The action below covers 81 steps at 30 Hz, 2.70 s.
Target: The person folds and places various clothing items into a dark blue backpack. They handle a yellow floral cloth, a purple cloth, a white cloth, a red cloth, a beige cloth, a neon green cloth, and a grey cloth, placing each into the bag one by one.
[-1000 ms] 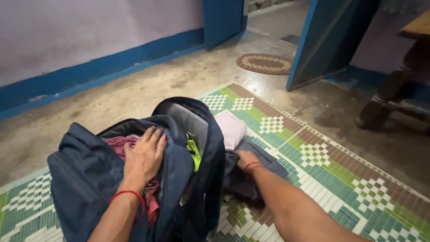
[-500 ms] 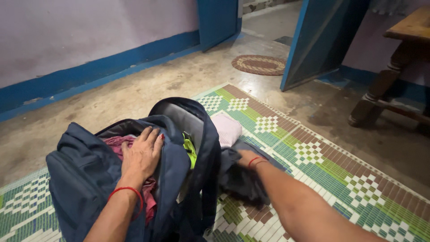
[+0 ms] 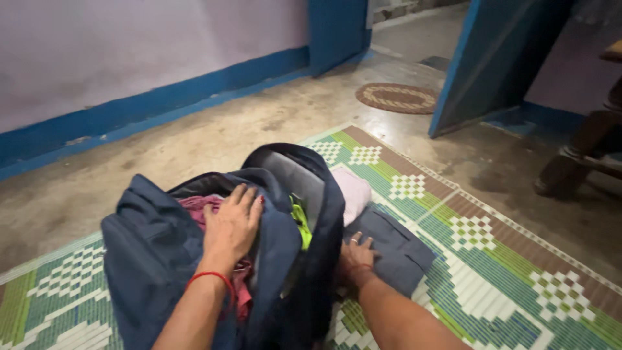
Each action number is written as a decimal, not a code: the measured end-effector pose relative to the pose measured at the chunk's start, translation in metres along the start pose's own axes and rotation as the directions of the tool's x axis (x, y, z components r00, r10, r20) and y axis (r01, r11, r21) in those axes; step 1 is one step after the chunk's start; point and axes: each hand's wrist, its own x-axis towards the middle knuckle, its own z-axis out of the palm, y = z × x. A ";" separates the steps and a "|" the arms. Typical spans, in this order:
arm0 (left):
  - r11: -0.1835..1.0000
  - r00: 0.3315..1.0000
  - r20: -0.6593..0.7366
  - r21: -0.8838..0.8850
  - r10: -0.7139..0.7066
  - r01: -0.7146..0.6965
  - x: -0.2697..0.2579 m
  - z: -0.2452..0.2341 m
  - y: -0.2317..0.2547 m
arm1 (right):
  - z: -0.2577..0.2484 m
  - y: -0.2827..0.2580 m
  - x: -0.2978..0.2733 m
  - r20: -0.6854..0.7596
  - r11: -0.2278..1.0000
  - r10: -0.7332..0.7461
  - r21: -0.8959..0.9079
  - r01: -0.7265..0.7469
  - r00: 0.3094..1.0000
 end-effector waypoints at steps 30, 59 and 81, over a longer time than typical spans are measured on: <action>1.000 0.998 0.052 0.018 -0.018 0.017 -0.001 0.001 0.000 | -0.003 0.164 0.130 -0.360 0.733 0.050 0.647 0.210 0.932; 0.199 0.985 -0.083 -0.979 -0.150 -0.052 0.064 -0.214 0.035 | -0.556 0.055 -0.109 -0.514 -0.699 -0.251 0.683 0.214 0.820; 0.103 0.827 0.137 -0.968 -0.545 0.228 -0.001 -0.227 -0.057 | -0.385 -0.066 -0.086 -0.278 -0.529 -0.762 0.787 -0.316 0.585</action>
